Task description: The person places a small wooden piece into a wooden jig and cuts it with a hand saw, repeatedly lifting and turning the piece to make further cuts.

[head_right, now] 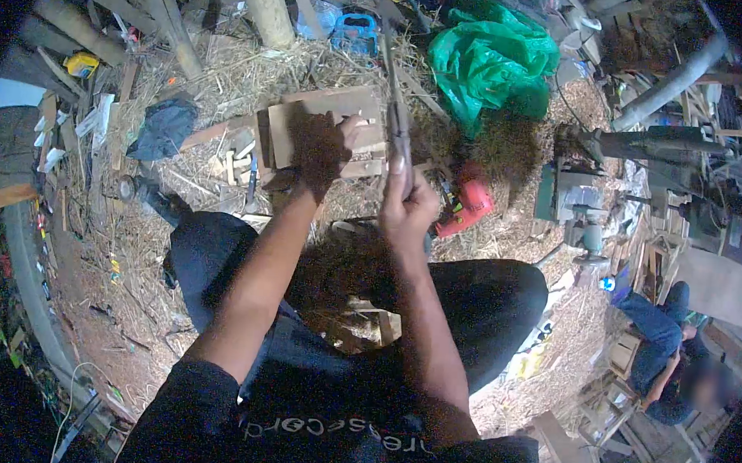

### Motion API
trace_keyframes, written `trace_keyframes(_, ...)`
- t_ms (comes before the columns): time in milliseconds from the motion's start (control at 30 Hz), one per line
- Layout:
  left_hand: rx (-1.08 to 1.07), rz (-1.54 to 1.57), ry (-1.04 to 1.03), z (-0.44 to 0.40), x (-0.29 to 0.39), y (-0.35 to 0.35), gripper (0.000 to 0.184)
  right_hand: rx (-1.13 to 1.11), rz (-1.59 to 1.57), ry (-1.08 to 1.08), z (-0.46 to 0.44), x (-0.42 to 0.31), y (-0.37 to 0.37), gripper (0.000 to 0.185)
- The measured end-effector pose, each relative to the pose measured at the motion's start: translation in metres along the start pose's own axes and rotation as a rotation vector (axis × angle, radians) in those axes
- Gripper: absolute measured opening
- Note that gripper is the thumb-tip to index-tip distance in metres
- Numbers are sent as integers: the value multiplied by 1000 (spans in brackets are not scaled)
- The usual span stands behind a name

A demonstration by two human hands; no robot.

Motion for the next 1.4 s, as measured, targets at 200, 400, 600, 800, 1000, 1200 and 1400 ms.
trace_keyframes(200, 191, 267, -41, 4, 1, -5, 27, 44, 220, -169, 13, 10, 41, 44)
trace_keyframes(400, 225, 128, -45, 1, 9, 7, 34, 67, 218, -229, 43, 26, 39, 46)
trace_keyframes(600, -59, 103, -35, -8, 9, 11, 36, -5, 331, -178, 66, 21, 41, 43)
trace_keyframes(800, -90, -254, -163, -5, 2, 1, 22, -150, 405, -56, 74, 15, 36, 37)
trace_keyframes(1000, -73, -82, -161, -3, 3, 3, 22, -152, 417, -119, 74, 8, 33, 36)
trace_keyframes(1200, 22, 143, -193, -1, 5, 3, 20, -76, 416, -149, 70, 26, 29, 39)
trace_keyframes(1400, 28, 207, -143, -3, 1, -2, 16, -96, 415, -160, 49, 26, 27, 41)
Point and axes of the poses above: each hand's wrist, its own z-axis away from the middle knuckle, its own y-axis out of the back of the hand, x = y × z, the point moved 1 cm from there along -z, towards the middle knuckle, and after that the axes turned 13 degrees about y, right-handed, at the moved point
